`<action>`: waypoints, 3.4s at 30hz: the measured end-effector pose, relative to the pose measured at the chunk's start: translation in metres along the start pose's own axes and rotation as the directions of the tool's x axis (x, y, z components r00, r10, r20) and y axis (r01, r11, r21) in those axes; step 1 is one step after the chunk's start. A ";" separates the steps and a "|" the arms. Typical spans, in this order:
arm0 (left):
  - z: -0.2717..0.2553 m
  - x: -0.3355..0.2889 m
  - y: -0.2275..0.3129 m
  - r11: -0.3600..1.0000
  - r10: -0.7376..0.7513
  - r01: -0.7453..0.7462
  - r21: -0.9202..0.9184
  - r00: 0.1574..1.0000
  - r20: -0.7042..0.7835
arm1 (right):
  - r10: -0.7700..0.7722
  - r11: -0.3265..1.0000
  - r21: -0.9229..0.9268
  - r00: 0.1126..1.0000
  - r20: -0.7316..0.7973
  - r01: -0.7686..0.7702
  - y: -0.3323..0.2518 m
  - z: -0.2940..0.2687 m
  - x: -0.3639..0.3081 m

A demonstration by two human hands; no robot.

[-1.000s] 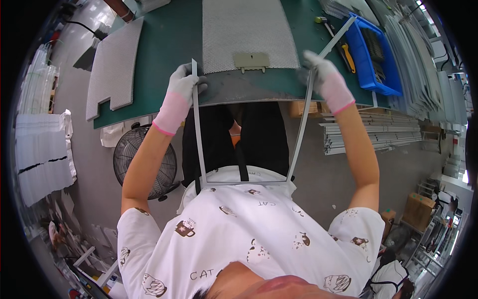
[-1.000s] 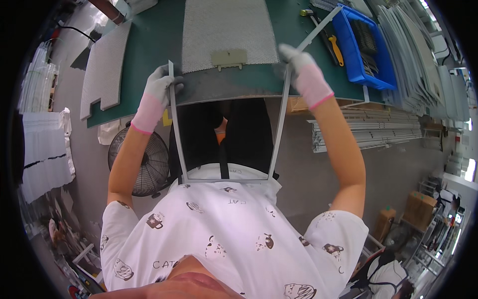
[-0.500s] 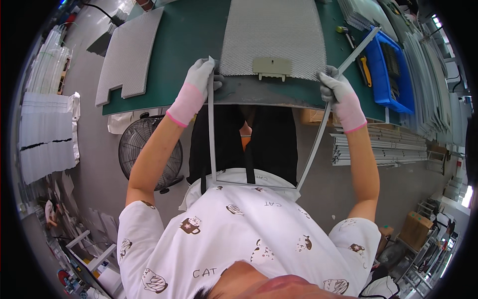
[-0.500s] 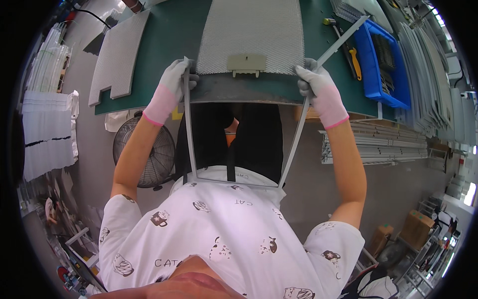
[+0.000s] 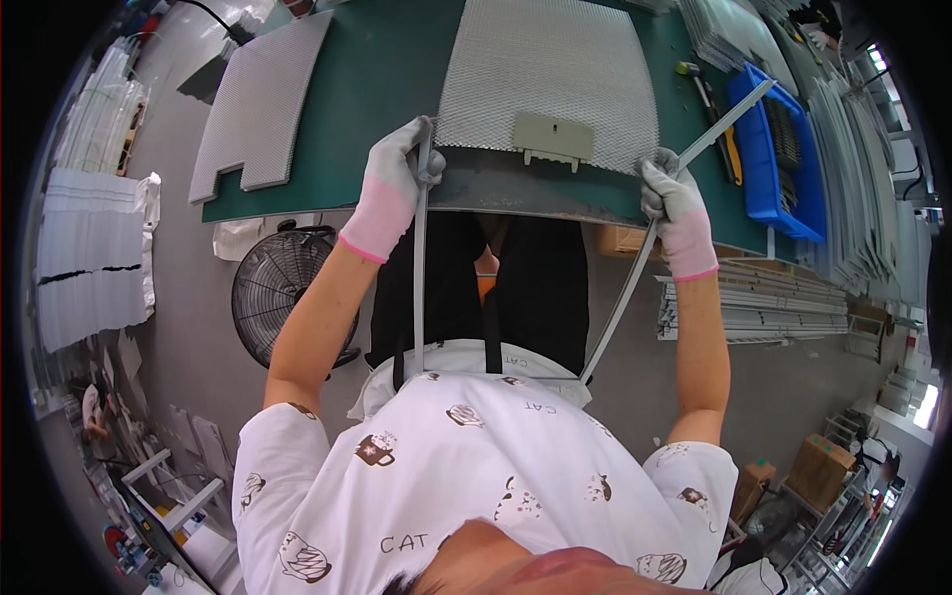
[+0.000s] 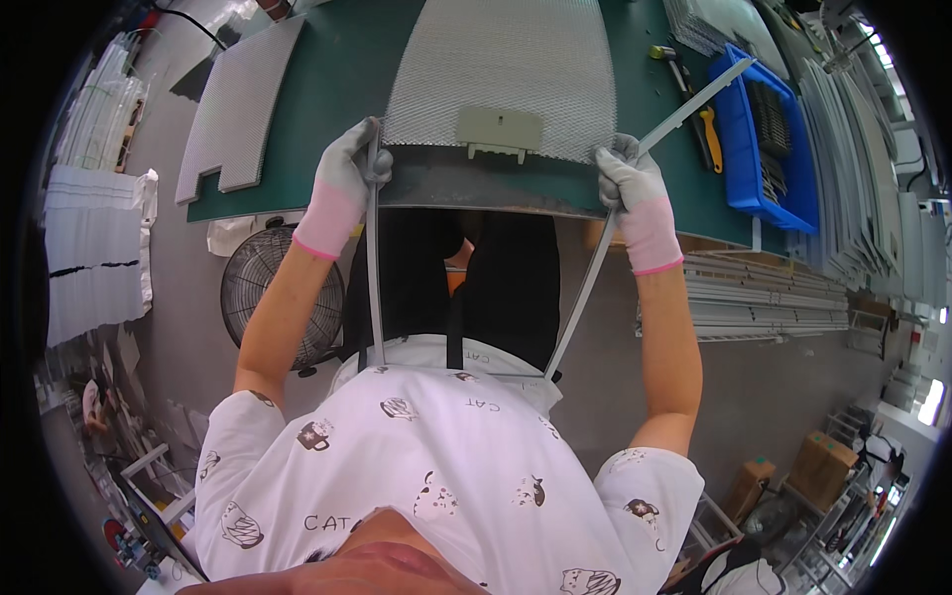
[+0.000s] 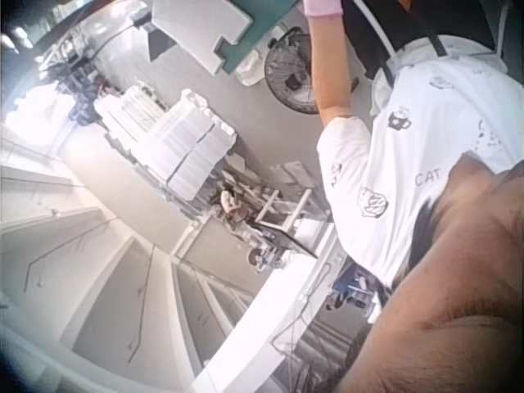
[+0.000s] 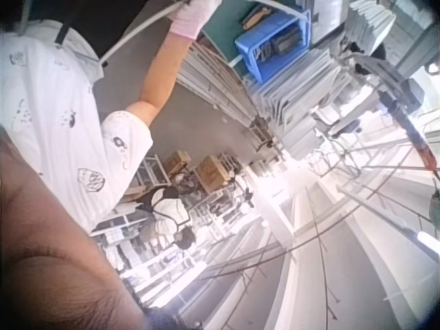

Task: Assembling industrial mesh filters by fitting frames and hardware using a mallet and power screwdriver.

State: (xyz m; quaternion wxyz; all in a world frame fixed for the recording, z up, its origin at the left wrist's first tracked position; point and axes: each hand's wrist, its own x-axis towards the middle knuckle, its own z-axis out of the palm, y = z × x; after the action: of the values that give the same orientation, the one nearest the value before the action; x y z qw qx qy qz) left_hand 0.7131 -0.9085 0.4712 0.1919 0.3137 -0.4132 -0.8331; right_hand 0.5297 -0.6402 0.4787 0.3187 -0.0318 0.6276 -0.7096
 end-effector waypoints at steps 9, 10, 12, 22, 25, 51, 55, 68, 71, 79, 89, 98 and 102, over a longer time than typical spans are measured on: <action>0.007 -0.014 0.001 0.994 0.070 -0.068 0.086 0.997 -0.023 | -0.024 0.999 -0.050 0.999 -0.030 0.022 -0.004 0.007 -0.006; 0.001 -0.010 -0.002 0.990 0.080 -0.083 0.117 0.996 0.032 | -0.027 0.998 -0.055 0.999 -0.040 0.025 -0.004 0.009 -0.007; -0.008 -0.004 -0.006 0.984 0.087 -0.100 0.147 0.992 0.089 | -0.026 0.998 -0.067 0.999 -0.039 0.023 -0.004 0.011 -0.008; 0.000 -0.009 -0.005 0.993 0.058 -0.068 0.092 0.993 0.106 | -0.040 0.993 -0.109 0.999 0.035 0.044 -0.001 0.012 -0.007; -0.006 -0.005 -0.009 0.990 0.049 -0.067 0.126 0.989 0.137 | -0.039 0.996 -0.081 0.998 0.055 0.043 -0.003 0.012 -0.007; 0.007 0.006 -0.007 0.991 0.024 -0.020 0.129 0.999 -0.030 | -0.031 0.999 0.029 0.998 0.054 0.029 -0.005 0.002 -0.014; 0.018 0.004 -0.006 0.977 0.010 0.019 0.215 0.991 -0.134 | -0.046 0.999 0.018 0.998 0.051 0.045 -0.005 0.000 -0.018; 0.027 -0.005 -0.008 0.930 0.111 -0.040 0.366 0.978 -0.176 | -0.082 0.996 0.037 0.995 0.063 0.080 -0.003 -0.001 -0.028; 0.010 0.005 -0.004 0.971 0.024 -0.016 0.240 0.999 -0.030 | -0.075 0.996 0.051 0.996 0.046 0.073 0.001 -0.009 -0.025; 0.023 -0.003 -0.006 0.920 0.120 -0.115 0.375 0.993 0.011 | -0.076 0.996 0.037 0.996 -0.037 0.078 0.009 -0.010 -0.025; 0.013 -0.001 -0.003 0.938 0.141 -0.131 0.320 0.990 -0.007 | -0.080 0.993 0.094 0.996 0.031 0.077 0.014 -0.021 -0.018; 0.016 -0.002 -0.005 0.968 0.011 -0.015 0.250 1.000 0.019 | -0.066 0.994 0.088 0.995 -0.069 0.072 0.012 -0.009 -0.023; 0.020 -0.007 -0.005 0.965 0.014 -0.023 0.263 0.999 0.035 | -0.075 0.995 0.059 0.995 -0.064 0.078 0.012 -0.010 -0.021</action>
State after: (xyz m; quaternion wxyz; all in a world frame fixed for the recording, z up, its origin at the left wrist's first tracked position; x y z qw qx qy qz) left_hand 0.7037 -0.8904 0.4793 0.1495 0.3186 -0.5261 -0.7742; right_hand 0.5467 -0.6211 0.4734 0.2725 -0.0241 0.6135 -0.7408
